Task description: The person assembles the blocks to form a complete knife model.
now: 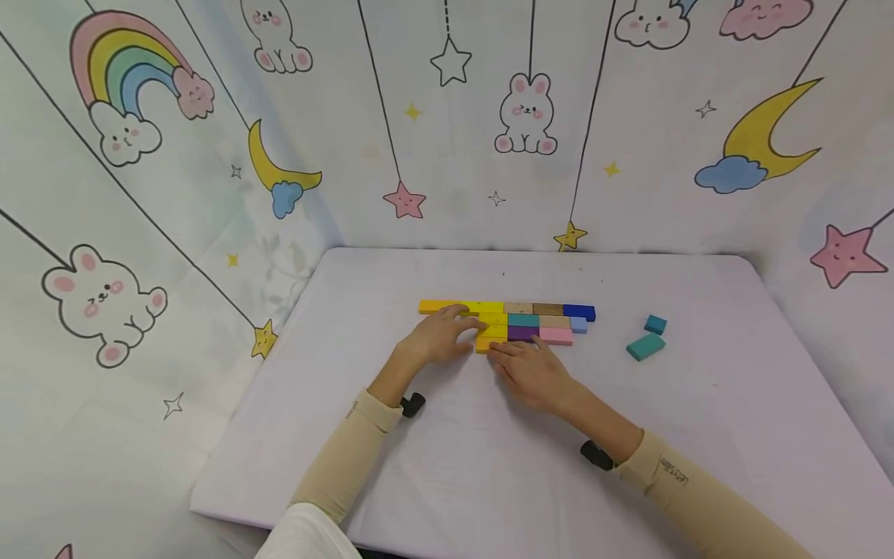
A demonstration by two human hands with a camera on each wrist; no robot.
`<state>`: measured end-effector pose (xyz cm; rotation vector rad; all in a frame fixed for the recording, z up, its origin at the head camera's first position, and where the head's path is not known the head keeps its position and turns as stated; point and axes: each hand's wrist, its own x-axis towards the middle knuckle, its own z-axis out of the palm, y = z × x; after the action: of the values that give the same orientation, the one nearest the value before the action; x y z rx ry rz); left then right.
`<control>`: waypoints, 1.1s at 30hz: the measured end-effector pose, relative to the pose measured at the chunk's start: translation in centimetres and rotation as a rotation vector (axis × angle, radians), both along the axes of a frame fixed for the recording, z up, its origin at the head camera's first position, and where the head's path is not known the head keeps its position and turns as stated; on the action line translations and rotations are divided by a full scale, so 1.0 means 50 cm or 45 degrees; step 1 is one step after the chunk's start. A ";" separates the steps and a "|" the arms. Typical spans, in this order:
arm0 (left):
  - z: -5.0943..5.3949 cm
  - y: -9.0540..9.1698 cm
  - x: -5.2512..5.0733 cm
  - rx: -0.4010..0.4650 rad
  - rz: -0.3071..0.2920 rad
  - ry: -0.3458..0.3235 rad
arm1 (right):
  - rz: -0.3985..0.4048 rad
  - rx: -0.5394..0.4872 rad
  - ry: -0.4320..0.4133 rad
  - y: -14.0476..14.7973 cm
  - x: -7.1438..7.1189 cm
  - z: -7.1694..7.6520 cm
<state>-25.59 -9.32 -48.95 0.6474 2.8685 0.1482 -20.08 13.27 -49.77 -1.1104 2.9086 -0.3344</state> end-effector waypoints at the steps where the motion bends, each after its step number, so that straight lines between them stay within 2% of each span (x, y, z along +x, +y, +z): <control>1: 0.000 0.001 0.000 0.002 0.001 -0.001 | -0.001 0.001 0.003 0.001 0.000 -0.001; 5: 0.000 0.004 0.001 0.006 0.000 -0.003 | 0.014 -0.001 0.022 0.003 0.002 -0.003; 10: -0.002 0.005 0.001 -0.009 -0.001 0.011 | 0.029 -0.052 -0.015 0.010 0.006 0.001; 13: -0.003 0.005 0.001 -0.008 0.011 0.017 | 0.006 -0.073 -0.050 0.018 0.008 0.007; 18: -0.003 0.004 0.003 -0.002 0.022 0.019 | -0.045 -0.104 -0.037 0.041 0.013 0.021; 25: -0.001 0.002 0.006 0.028 0.022 -0.004 | -0.127 -0.177 0.005 0.099 0.021 0.034; 33: -0.005 0.004 0.001 0.038 0.020 -0.002 | -0.246 -0.209 0.042 0.204 0.026 0.033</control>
<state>-25.54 -9.11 -49.21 0.6299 2.8757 0.1946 -18.79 23.47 -48.10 -0.8581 3.0720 -0.5725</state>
